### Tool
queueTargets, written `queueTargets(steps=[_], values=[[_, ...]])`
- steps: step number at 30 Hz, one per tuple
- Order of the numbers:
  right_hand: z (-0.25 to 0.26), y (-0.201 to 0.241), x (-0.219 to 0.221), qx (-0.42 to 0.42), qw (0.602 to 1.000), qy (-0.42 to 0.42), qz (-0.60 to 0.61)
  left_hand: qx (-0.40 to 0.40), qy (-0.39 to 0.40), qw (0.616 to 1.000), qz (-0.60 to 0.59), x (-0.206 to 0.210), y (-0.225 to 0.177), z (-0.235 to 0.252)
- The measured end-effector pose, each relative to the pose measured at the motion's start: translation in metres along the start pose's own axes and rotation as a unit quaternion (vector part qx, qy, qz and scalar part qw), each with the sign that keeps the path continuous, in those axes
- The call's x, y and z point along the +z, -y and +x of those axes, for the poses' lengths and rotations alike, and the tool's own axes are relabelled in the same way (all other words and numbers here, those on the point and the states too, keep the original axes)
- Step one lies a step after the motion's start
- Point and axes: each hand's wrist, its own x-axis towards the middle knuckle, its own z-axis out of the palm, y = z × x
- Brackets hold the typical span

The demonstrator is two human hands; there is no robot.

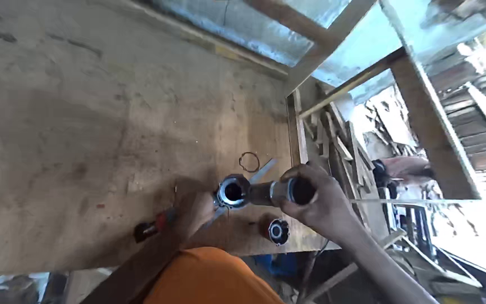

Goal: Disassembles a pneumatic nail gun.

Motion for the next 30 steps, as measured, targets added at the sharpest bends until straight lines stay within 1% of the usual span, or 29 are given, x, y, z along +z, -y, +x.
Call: queueTargets(steps=[2, 4, 7, 12, 16, 19, 22, 25, 30], values=[[-0.009, -0.009, -0.001, 0.006, 0.999, -0.029, 0.024, -0.004, -0.008, 1.000, 0.017, 0.004, 0.002, 0.004], [-0.022, -0.015, -0.003, 0.018, 0.997, -0.055, 0.049, -0.017, 0.019, 0.999, 0.038, 0.002, -0.003, 0.005], [-0.043, -0.026, -0.003, 0.044, 0.993, -0.081, 0.073, -0.030, 0.034, 0.997, 0.059, 0.005, -0.008, 0.003], [-0.065, -0.039, 0.004, 0.041, 0.989, -0.102, 0.099, -0.046, 0.030, 0.996, 0.074, 0.013, -0.014, -0.005], [-0.074, -0.048, 0.007, 0.040, 0.985, -0.108, 0.128, -0.057, 0.044, 0.993, 0.088, 0.017, -0.019, -0.007], [-0.077, -0.059, 0.008, 0.061, 0.979, -0.103, 0.167, -0.055, 0.040, 0.994, 0.091, 0.016, -0.018, -0.004], [-0.074, -0.072, 0.011, 0.103, 0.961, -0.104, 0.234, -0.066, 0.039, 0.993, 0.095, 0.013, -0.016, -0.001], [-0.074, -0.080, 0.014, 0.144, 0.934, -0.108, 0.310, -0.065, 0.025, 0.993, 0.093, 0.009, -0.014, 0.002], [-0.080, -0.089, 0.018, 0.212, 0.898, -0.134, 0.363, -0.068, 0.029, 0.991, 0.112, 0.010, -0.010, 0.007]])
